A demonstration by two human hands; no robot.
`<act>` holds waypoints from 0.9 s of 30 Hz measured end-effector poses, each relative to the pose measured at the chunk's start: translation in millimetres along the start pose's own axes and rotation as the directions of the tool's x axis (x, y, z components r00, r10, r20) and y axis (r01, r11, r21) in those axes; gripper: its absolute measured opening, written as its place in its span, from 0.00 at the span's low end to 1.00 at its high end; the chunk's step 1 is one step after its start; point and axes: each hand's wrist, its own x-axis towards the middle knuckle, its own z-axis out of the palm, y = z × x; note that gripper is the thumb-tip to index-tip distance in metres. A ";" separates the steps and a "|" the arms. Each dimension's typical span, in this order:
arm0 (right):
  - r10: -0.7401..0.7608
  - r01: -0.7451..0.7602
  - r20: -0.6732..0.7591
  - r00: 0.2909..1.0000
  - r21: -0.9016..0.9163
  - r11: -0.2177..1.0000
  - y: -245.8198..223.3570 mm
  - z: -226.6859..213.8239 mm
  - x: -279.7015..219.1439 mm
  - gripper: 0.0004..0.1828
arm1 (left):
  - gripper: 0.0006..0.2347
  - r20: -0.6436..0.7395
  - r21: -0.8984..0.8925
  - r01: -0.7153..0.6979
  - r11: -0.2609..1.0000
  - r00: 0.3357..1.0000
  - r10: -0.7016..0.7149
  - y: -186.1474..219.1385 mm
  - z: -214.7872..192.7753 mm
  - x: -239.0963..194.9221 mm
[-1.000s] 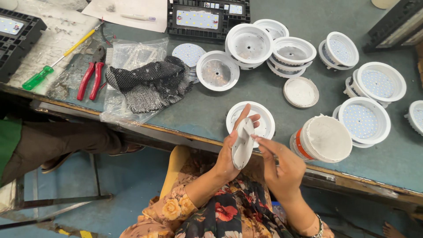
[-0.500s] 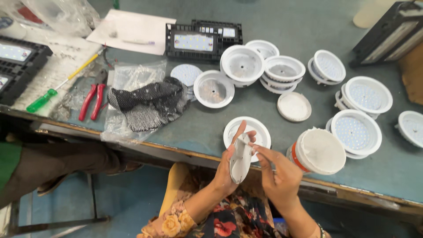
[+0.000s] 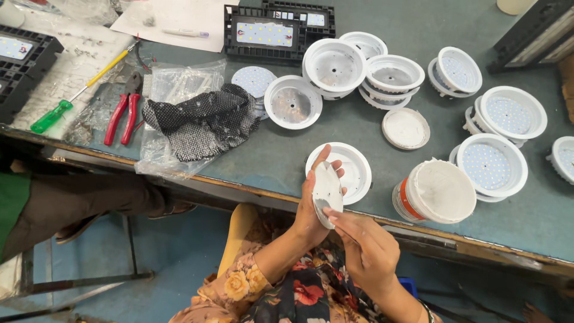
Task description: The person applies a white paste to the interior of circular white plastic housings using a small spatula. They scoop the paste from a container, spread it evenly inside each housing, and place the finished units into a stack on the table.
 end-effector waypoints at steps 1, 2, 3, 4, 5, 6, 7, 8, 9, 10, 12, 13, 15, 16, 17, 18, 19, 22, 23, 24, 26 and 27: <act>-0.004 0.004 0.009 1.000 0.001 1.000 0.0 -0.9 -2.3 0.13 | 0.32 -0.023 -0.010 0.002 1.000 1.000 -0.002 -2.1 -1.7 1.4; -0.009 0.009 0.018 1.000 0.002 1.000 1.3 -2.0 -4.7 0.13 | 0.32 -0.045 -0.020 0.003 1.000 0.999 -0.004 -4.4 -3.9 3.9; -0.011 0.011 0.027 1.000 0.005 1.000 1.9 -2.9 -8.1 0.13 | 0.32 -0.070 -0.030 0.006 1.000 0.998 -0.008 -7.0 -6.4 4.2; -0.011 0.011 0.030 0.999 0.001 1.000 2.1 -3.7 -12.1 0.13 | 0.32 -0.075 -0.049 0.003 0.999 0.997 -0.007 -9.3 -9.0 3.2; -0.017 0.017 0.032 0.999 -0.002 1.000 3.0 -4.3 -15.0 0.13 | 0.31 -0.076 -0.068 -0.004 0.998 0.997 -0.001 -10.3 -11.1 4.0; -0.022 0.022 0.033 0.999 -0.006 1.000 3.1 -5.4 -18.1 0.13 | 0.31 -0.078 -0.087 -0.011 0.996 0.997 0.004 -10.6 -12.5 3.9; -0.034 0.034 0.033 0.999 -0.002 0.999 3.3 -6.8 -20.2 0.13 | 0.31 -0.067 -0.103 0.006 0.995 0.998 -0.013 -9.5 -13.3 4.9; -0.046 0.046 0.032 0.998 0.002 0.999 2.7 -8.6 -22.3 0.13 | 0.31 -0.057 -0.118 0.023 0.993 0.998 -0.030 -7.6 -13.7 5.1; -0.060 0.060 0.030 0.998 0.004 0.998 2.7 -10.7 -23.7 0.13 | 0.31 -0.044 -0.133 0.039 0.990 0.998 -0.045 -5.2 -13.4 6.6; -0.039 0.039 0.016 0.999 -0.005 0.999 3.2 -14.0 -24.3 0.13 | 0.31 -0.028 -0.172 0.058 0.983 0.998 -0.064 -2.4 -12.9 9.1; 0.009 -0.010 -0.009 1.000 -0.022 1.000 5.4 -21.8 -23.9 0.13 | 0.30 -0.001 -0.250 0.101 0.963 0.995 -0.104 1.8 -11.0 12.0; 0.039 -0.039 -0.007 0.999 -0.037 0.999 6.9 -24.4 -23.8 0.14 | 0.30 0.043 -0.245 0.114 0.963 0.993 -0.106 2.5 -10.2 11.5; 0.099 -0.099 -0.004 0.995 -0.069 0.993 14.4 -27.2 -19.7 0.15 | 0.30 0.130 -0.235 0.141 0.962 0.985 -0.112 1.9 -8.1 9.6; 0.090 -0.091 -0.009 0.996 -0.081 0.993 17.6 -27.0 -17.2 0.16 | 0.31 0.148 -0.191 0.131 0.973 0.984 -0.103 0.3 -6.2 6.2; 0.078 -0.079 -0.015 0.997 -0.094 0.992 21.6 -26.1 -13.6 0.16 | 0.31 0.168 -0.146 0.117 0.982 0.981 -0.092 -1.3 -4.0 3.1; 0.066 -0.068 -0.020 0.998 -0.107 0.992 23.2 -25.5 -11.4 0.16 | 0.31 0.190 -0.102 0.102 0.990 0.978 -0.081 -2.5 -1.8 0.0; 0.054 -0.055 -0.014 0.998 -0.109 0.992 23.9 -24.8 -9.1 0.17 | 0.31 0.195 -0.087 0.099 0.991 0.978 -0.080 -3.1 0.3 -2.1; 0.018 -0.017 0.008 1.000 -0.107 0.994 20.9 -22.6 -7.3 0.18 | 0.31 0.191 -0.056 0.062 0.997 0.980 -0.050 -3.1 2.6 -3.7; 0.009 -0.008 0.018 1.000 -0.101 0.995 18.3 -22.4 -9.1 0.18 | 0.31 0.178 -0.053 0.035 0.998 0.984 -0.025 -3.4 2.1 -2.4; 0.000 0.002 0.027 1.000 -0.095 0.995 16.1 -22.0 -11.7 0.19 | 0.31 0.164 -0.050 0.009 0.999 0.986 0.000 -4.0 1.0 -0.8; -0.006 0.010 0.051 0.999 -0.068 0.998 12.9 -22.5 -20.2 0.18 | 0.31 0.106 -0.139 0.008 0.990 0.994 0.007 -7.6 -3.4 1.8; -0.008 0.012 0.061 0.998 -0.060 0.998 12.2 -23.7 -24.8 0.18 | 0.31 0.081 -0.185 0.009 0.983 0.997 0.006 -9.9 -5.6 4.9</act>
